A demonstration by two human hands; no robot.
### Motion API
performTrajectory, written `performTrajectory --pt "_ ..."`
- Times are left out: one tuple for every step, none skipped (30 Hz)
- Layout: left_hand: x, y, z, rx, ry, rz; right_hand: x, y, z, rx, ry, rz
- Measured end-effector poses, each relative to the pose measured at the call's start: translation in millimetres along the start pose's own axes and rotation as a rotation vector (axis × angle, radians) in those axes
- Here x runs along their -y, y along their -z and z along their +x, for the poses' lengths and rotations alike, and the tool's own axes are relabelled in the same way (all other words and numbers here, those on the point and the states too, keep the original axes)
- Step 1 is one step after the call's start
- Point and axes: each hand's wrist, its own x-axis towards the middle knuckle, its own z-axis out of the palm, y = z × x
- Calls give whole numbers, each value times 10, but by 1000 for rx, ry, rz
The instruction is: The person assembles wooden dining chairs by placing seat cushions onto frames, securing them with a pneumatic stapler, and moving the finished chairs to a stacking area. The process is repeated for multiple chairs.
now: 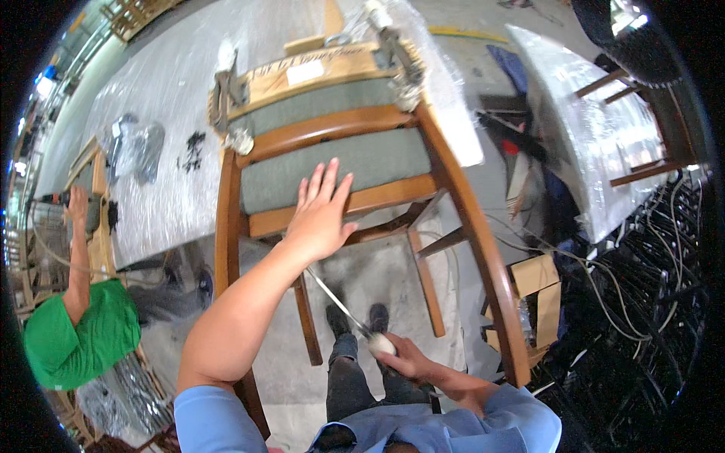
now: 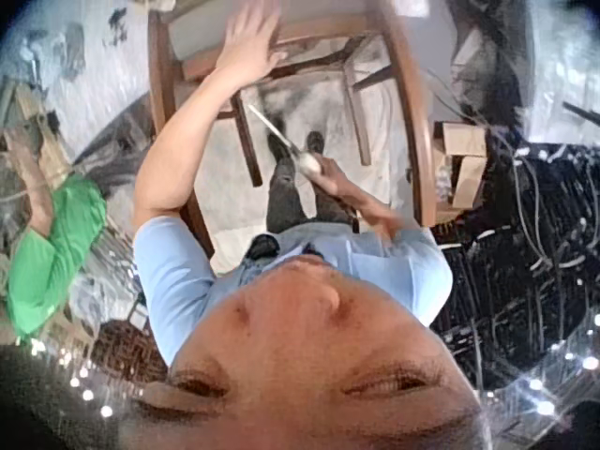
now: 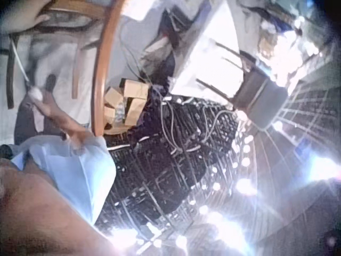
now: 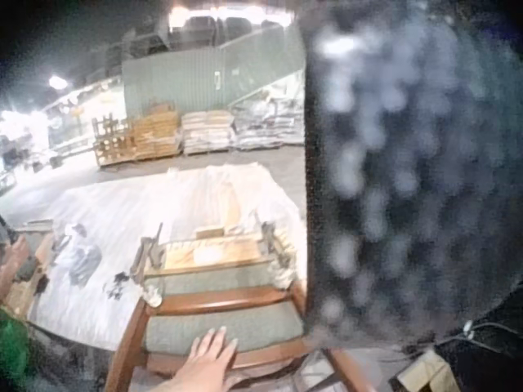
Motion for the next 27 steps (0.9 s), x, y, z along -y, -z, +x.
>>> performTrajectory --pt "6 12 9 9 0 5 -174 138 -265 -47 -54 -58" --pt "20 20 2 15 13 7 -369 305 -541 -89 -106 -118" --pt "25 17 -4 25 24 7 -629 493 -810 -148 -82 -297" --pt "14 29 3 32 29 7 -935 680 -1064 -215 -61 -475" --pt "-20 76 14 43 26 6 -1341 849 -1343 -298 20 -522" --pt "-61 114 28 55 21 7 -1614 1028 -1568 -383 100 -566" --pt "-71 128 32 67 28 13 -1505 1212 -1784 -429 -141 -739" --pt "-83 115 70 78 24 10 -1366 1440 -1919 -472 -244 -845" --pt "-82 130 80 87 32 6 -1212 1705 -2026 -495 -347 -955" --pt "-66 157 93 100 36 2 -1105 1965 -1982 -512 -304 -1011" --pt "-31 165 95 103 38 -15 -888 2147 -1821 -626 -195 -990" --pt "0 167 106 110 39 -37 -652 2351 -1659 -736 -89 -967" --pt "-5 182 128 120 39 -47 -584 2614 -1391 -795 -74 -963" --pt "-8 198 132 123 28 -75 -466 2872 -1144 -849 -65 -956" --pt "65 181 79 108 55 -79 261 2919 -740 -841 -5 -1011" --pt "59 161 99 96 44 -93 473 3119 -418 -888 23 -1063" --pt "33 164 101 82 39 -81 774 3260 -54 -864 -55 -1051" --pt "67 144 91 65 28 -109 1015 3384 341 -885 -56 -1054" --pt "51 146 120 75 22 -124 1249 3536 694 -915 -60 -1058" --pt "19 150 150 93 16 -139 1435 3701 1032 -951 -49 -1070" --pt "21 186 132 77 18 -152 1653 3781 1411 -968 -26 -1077" --pt "43 187 87 75 35 -161 2062 3708 1741 -926 -93 -960" --pt "60 162 84 65 32 -171 2310 3714 2002 -931 -118 -948" --pt "75 185 84 60 29 -208 2490 3723 2218 -935 -143 -939" --pt "91 210 84 56 25 -245 2582 3758 2407 -912 -167 -924" --pt "100 225 81 57 16 -283 2613 3796 2573 -889 -196 -906" --pt "109 222 90 35 17 -305 2667 3803 2707 -866 -218 -896"
